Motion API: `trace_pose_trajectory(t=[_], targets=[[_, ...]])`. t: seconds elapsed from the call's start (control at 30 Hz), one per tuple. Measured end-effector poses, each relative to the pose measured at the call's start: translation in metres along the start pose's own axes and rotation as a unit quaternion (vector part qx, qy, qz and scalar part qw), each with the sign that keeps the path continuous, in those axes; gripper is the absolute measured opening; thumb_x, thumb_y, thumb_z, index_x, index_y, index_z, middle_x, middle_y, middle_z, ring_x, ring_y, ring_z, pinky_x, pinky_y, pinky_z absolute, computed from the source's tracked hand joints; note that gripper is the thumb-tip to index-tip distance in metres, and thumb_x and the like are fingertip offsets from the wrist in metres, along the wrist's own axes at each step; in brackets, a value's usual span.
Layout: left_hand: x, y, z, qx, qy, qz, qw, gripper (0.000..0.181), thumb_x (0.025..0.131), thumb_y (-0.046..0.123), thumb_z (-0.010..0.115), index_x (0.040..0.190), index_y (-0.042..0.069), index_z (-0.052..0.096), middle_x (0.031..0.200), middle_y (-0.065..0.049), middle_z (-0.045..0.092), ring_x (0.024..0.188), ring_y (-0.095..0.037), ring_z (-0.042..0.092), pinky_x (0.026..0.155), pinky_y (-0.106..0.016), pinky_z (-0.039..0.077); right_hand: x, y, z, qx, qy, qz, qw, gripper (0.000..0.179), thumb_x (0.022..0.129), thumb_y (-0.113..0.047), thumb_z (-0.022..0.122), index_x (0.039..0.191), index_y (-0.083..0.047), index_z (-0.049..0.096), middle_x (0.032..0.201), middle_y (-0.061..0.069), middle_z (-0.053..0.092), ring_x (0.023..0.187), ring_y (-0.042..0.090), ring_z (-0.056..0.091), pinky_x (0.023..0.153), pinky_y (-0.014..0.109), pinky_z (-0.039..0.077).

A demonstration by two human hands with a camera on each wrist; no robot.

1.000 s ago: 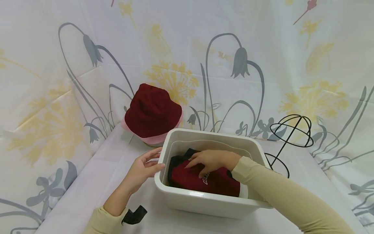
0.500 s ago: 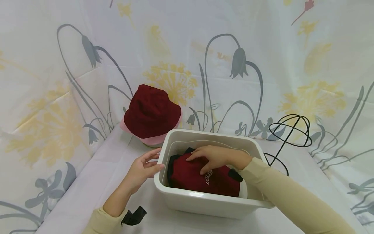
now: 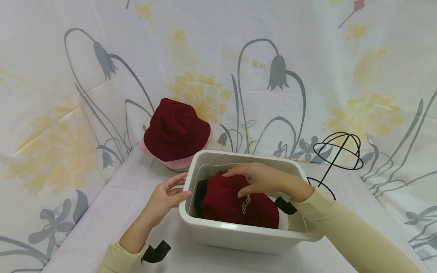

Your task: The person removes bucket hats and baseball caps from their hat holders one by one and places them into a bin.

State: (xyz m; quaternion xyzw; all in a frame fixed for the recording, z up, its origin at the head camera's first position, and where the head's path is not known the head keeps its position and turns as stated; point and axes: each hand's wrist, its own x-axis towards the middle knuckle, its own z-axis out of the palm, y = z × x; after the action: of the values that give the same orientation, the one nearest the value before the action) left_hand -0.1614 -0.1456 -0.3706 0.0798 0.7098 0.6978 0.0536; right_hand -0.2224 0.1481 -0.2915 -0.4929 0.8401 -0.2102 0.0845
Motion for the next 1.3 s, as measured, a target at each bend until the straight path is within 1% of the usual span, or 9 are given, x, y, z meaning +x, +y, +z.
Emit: trace_pose_trajectory(t=[0.03, 0.13, 0.2, 0.27, 0.43, 0.6, 0.73, 1.1, 1.3], targets=[[0.000, 0.000, 0.000, 0.000, 0.000, 0.000, 1.0000, 0.059, 0.084, 0.010, 0.068, 0.137, 0.006, 0.044, 0.125, -0.020, 0.049, 0.106, -0.029, 0.056, 0.072, -0.040, 0.053, -0.002, -0.001, -0.001, 0.003, 0.006, 0.002, 1.0000, 0.056, 0.077, -0.018, 0.077, 0.128, -0.010, 0.056, 0.119, 0.006, 0.057, 0.086, 0.021, 0.053, 0.070, 0.029, 0.047], [0.000, 0.001, 0.000, 0.002, 0.000, 0.000, 1.0000, 0.058, 0.084, 0.011, 0.068, 0.137, 0.006, 0.044, 0.125, -0.020, 0.049, 0.106, -0.029, 0.056, 0.072, -0.040, 0.053, -0.007, -0.004, -0.004, 0.009, 0.025, 0.004, 0.9996, 0.055, 0.076, -0.017, 0.078, 0.127, -0.008, 0.057, 0.117, 0.007, 0.058, 0.083, 0.019, 0.053, 0.068, 0.025, 0.047], [-0.001, 0.001, 0.000, 0.002, 0.000, 0.001, 1.0000, 0.059, 0.084, 0.011, 0.068, 0.137, 0.006, 0.044, 0.125, -0.020, 0.048, 0.106, -0.029, 0.056, 0.072, -0.039, 0.053, -0.011, -0.006, -0.006, 0.016, 0.037, 0.005, 0.9992, 0.055, 0.076, -0.016, 0.078, 0.126, -0.007, 0.057, 0.118, 0.008, 0.059, 0.090, 0.021, 0.056, 0.072, 0.026, 0.049], [-0.001, 0.002, 0.000, 0.001, 0.000, 0.001, 1.0000, 0.059, 0.084, 0.011, 0.068, 0.137, 0.006, 0.044, 0.125, -0.021, 0.049, 0.106, -0.029, 0.056, 0.072, -0.039, 0.053, -0.016, -0.009, -0.008, 0.025, 0.050, 0.008, 0.9984, 0.055, 0.077, -0.014, 0.077, 0.127, -0.007, 0.056, 0.122, 0.007, 0.058, 0.105, 0.021, 0.054, 0.079, 0.032, 0.050], [0.000, 0.002, 0.001, 0.002, -0.001, 0.001, 1.0000, 0.058, 0.084, 0.011, 0.068, 0.137, 0.006, 0.044, 0.125, -0.020, 0.048, 0.107, -0.029, 0.056, 0.073, -0.039, 0.053, -0.030, -0.016, -0.013, 0.048, 0.086, 0.007, 0.9951, 0.054, 0.078, -0.014, 0.076, 0.128, -0.010, 0.056, 0.126, 0.002, 0.056, 0.115, 0.018, 0.051, 0.083, 0.037, 0.050], [0.000, 0.002, 0.000, 0.003, -0.002, 0.003, 1.0000, 0.058, 0.085, 0.011, 0.068, 0.137, 0.006, 0.044, 0.125, -0.020, 0.048, 0.107, -0.028, 0.056, 0.073, -0.040, 0.053, -0.047, -0.023, -0.017, 0.048, 0.132, -0.023, 0.9899, 0.054, 0.078, -0.014, 0.076, 0.128, -0.011, 0.056, 0.125, 0.001, 0.056, 0.113, 0.015, 0.052, 0.080, 0.032, 0.051], [0.000, 0.002, 0.000, 0.001, 0.000, -0.001, 1.0000, 0.058, 0.084, 0.010, 0.068, 0.137, 0.007, 0.044, 0.125, -0.020, 0.048, 0.107, -0.028, 0.056, 0.072, -0.039, 0.053, -0.059, -0.028, -0.018, 0.058, 0.149, -0.034, 0.9866, 0.053, 0.078, -0.011, 0.075, 0.127, -0.006, 0.055, 0.124, 0.004, 0.056, 0.110, 0.015, 0.054, 0.079, 0.034, 0.051], [-0.001, 0.001, 0.001, 0.004, -0.001, -0.002, 1.0000, 0.058, 0.085, 0.011, 0.068, 0.138, 0.007, 0.044, 0.126, -0.020, 0.048, 0.107, -0.027, 0.056, 0.073, -0.038, 0.052, -0.096, -0.038, -0.013, 0.011, 0.217, -0.015, 0.9760, 0.063, 0.071, -0.004, 0.079, 0.128, -0.011, 0.055, 0.125, 0.000, 0.056, 0.104, 0.010, 0.058, 0.075, 0.028, 0.052], [-0.001, 0.002, 0.001, 0.005, 0.000, 0.000, 1.0000, 0.058, 0.085, 0.010, 0.068, 0.137, 0.006, 0.044, 0.126, -0.020, 0.048, 0.107, -0.027, 0.056, 0.073, -0.038, 0.052, -0.114, -0.036, -0.008, 0.012, 0.254, -0.007, 0.9672, 0.062, 0.068, 0.002, 0.080, 0.125, -0.006, 0.057, 0.122, 0.000, 0.058, 0.109, 0.006, 0.055, 0.073, 0.026, 0.052]])
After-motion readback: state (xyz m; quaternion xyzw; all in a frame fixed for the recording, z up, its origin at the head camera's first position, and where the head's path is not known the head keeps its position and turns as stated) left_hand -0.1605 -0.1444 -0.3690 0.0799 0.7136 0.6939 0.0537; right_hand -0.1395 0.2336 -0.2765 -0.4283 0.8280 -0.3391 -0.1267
